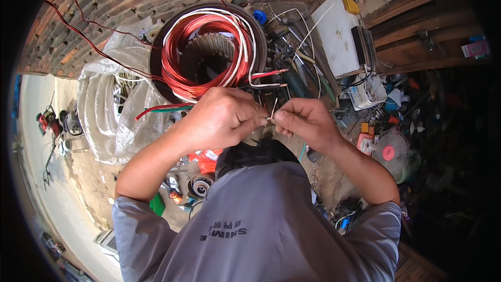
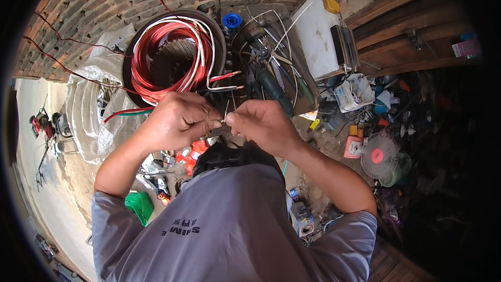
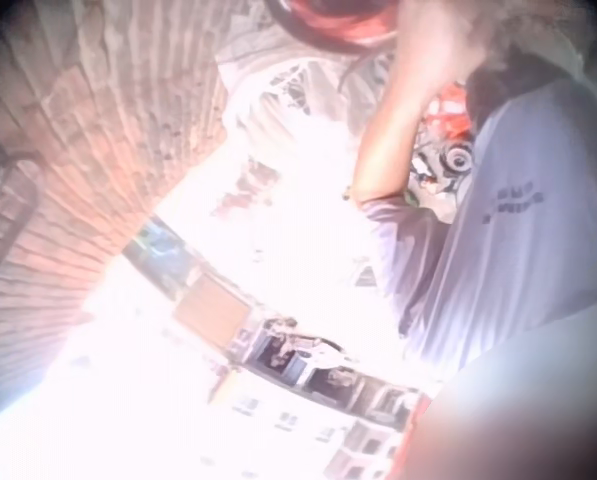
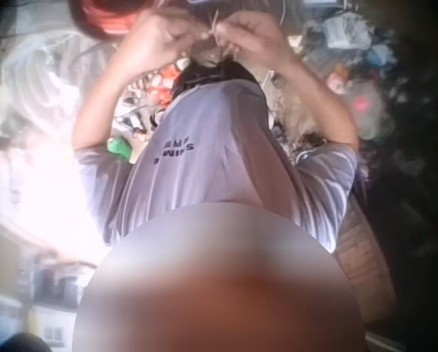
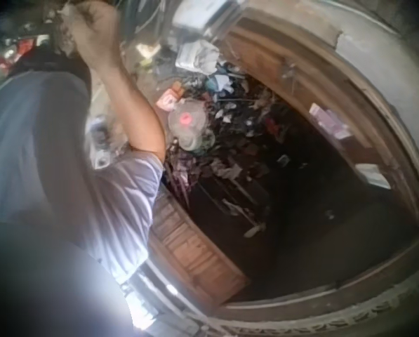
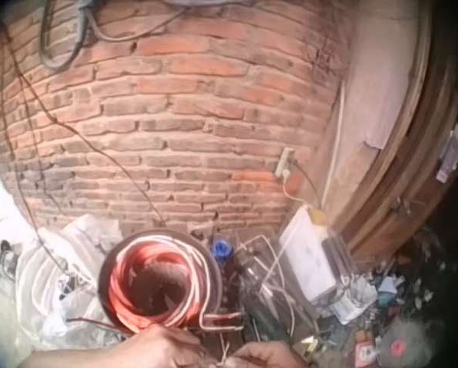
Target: The person strips insulation from red and white wires, twists exposed strands, and uses pliers and a rotary tool to prepare and connect wires on a workbench. The person handles multiple wire segments and tools throughout the process.
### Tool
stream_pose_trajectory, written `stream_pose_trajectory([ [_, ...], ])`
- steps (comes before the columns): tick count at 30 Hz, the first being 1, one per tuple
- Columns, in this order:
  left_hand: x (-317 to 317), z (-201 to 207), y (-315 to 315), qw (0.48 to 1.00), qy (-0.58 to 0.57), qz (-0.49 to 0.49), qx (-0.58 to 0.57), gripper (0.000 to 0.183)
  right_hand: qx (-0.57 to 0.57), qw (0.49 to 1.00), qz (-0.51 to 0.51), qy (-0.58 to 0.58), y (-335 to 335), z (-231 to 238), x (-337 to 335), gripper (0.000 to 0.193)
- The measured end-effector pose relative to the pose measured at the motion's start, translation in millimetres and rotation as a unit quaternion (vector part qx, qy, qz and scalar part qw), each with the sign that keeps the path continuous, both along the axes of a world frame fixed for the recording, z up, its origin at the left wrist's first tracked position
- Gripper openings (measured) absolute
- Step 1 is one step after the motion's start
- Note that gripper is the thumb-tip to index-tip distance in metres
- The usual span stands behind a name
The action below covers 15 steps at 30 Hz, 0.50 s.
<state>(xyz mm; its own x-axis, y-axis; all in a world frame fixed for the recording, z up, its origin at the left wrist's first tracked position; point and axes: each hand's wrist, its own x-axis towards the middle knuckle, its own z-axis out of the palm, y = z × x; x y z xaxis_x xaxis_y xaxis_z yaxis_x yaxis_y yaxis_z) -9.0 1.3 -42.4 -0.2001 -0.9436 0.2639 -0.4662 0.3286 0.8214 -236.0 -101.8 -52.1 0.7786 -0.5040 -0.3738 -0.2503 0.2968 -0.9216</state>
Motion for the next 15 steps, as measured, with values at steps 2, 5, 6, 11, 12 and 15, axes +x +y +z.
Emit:
stream_pose_trajectory([
  [2, -1, -1, 0, 1.000, 0.009, 0.003, 0.002, 0.007, -0.383, 0.921, 0.019, -0.069, -2, 3, -10, 0.021],
  [5, -1, 1, -1, 1.000, 0.017, 0.002, 0.011, 0.007, -0.744, 0.650, 0.049, -0.145, -9, -1, -9, 0.031],
  [6, -1, 2, -1, 1.000, 0.018, 0.000, 0.015, 0.007, -0.760, 0.629, 0.065, -0.148, -12, -1, -8, 0.031],
  [11, 1, 3, 0, 0.999, 0.009, -0.001, 0.043, 0.008, -0.795, 0.576, 0.122, -0.150, -24, 2, -2, 0.029],
  [12, 2, 3, 0, 0.999, 0.007, 0.001, 0.051, 0.008, -0.791, 0.579, 0.128, -0.150, -24, 2, -1, 0.028],
  [15, -1, -1, 0, 0.999, 0.035, 0.013, 0.016, 0.009, -0.746, 0.634, 0.115, -0.170, -23, 6, 7, 0.020],
])
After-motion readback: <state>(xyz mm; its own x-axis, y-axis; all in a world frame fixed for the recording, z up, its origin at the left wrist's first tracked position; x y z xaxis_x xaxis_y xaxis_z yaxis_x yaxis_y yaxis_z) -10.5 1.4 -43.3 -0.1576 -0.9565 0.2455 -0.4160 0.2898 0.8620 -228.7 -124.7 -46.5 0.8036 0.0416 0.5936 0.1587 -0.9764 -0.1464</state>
